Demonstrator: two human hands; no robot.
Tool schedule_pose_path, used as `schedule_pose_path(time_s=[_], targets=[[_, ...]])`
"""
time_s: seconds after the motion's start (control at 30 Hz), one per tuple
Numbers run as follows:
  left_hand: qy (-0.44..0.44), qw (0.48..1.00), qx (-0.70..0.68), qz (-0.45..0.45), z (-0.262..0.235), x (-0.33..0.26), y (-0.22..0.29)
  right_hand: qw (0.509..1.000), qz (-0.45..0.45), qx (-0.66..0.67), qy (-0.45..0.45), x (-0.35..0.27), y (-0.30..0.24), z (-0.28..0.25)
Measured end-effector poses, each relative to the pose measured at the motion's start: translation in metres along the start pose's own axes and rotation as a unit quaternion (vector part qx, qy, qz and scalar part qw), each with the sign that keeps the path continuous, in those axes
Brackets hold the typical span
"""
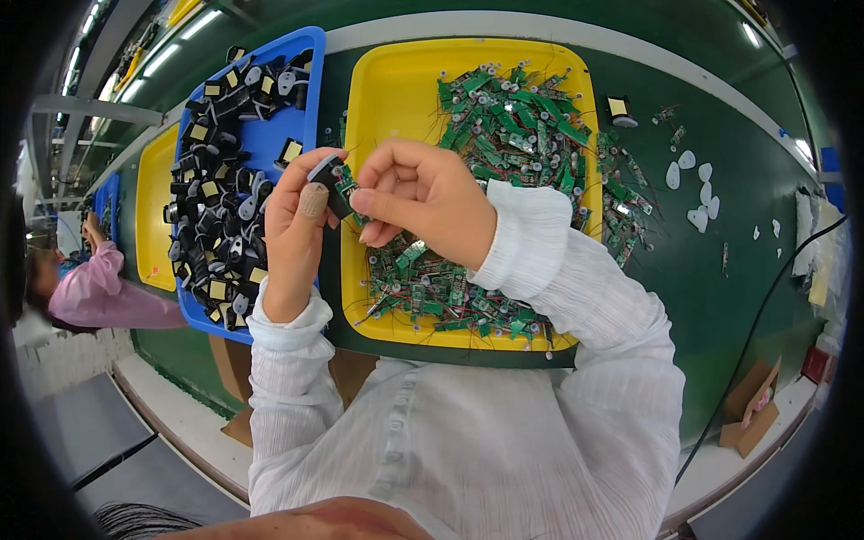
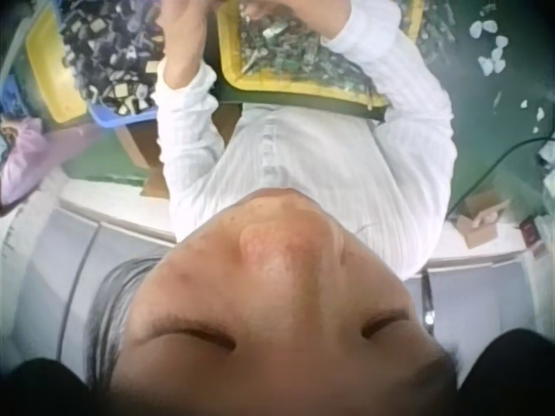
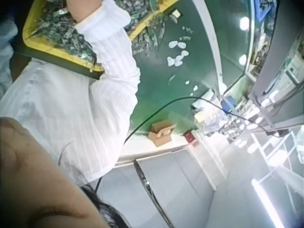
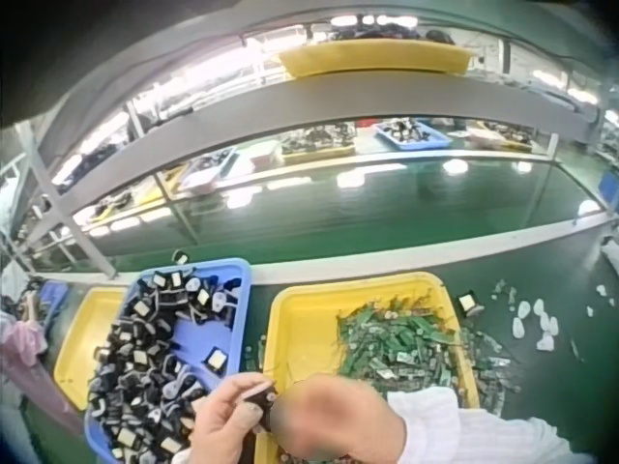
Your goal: The person repeatedly picks up small black plastic housings and green circuit boards from trays on a workbench. They insert the circuit boards into the housings by hand and place the assembled units into a blue tray. The process is repetitive and involves handling multiple small components.
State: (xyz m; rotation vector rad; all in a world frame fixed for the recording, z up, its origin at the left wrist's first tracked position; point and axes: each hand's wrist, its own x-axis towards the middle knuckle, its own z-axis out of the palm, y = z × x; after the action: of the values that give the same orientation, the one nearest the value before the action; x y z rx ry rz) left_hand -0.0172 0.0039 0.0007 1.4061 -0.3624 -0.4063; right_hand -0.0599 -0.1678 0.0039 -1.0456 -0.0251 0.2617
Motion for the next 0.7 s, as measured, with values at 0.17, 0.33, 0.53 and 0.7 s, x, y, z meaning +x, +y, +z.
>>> schedule_pose_path(time_s=[0.17, 0.33, 0.53, 0.7], targets=[[-0.014, 0.999, 0.029, 0.024, -0.002, -0.0009, -0.0032, 1.0, 0.001, 0.003, 0.006, 0.0014, -0.0014, -0.002], [-0.014, 1.0, -0.024, 0.01, 0.0009, -0.0016, -0.0044, 1.0, 0.009, 0.008, -0.003, 0.0023, -0.0019, -0.003], [-0.006, 1.0, 0.002, 0.015, 0.0022, -0.0021, -0.0023, 1.0, 0.018, 0.01, -0.006, 0.0025, -0.0014, -0.0024], [0.025, 0.996, 0.051, 0.062, 0.0068, -0.0036, 0.0009, 0.999, 0.029, -0.018, -0.012, 0.0029, -0.0001, -0.0037]])
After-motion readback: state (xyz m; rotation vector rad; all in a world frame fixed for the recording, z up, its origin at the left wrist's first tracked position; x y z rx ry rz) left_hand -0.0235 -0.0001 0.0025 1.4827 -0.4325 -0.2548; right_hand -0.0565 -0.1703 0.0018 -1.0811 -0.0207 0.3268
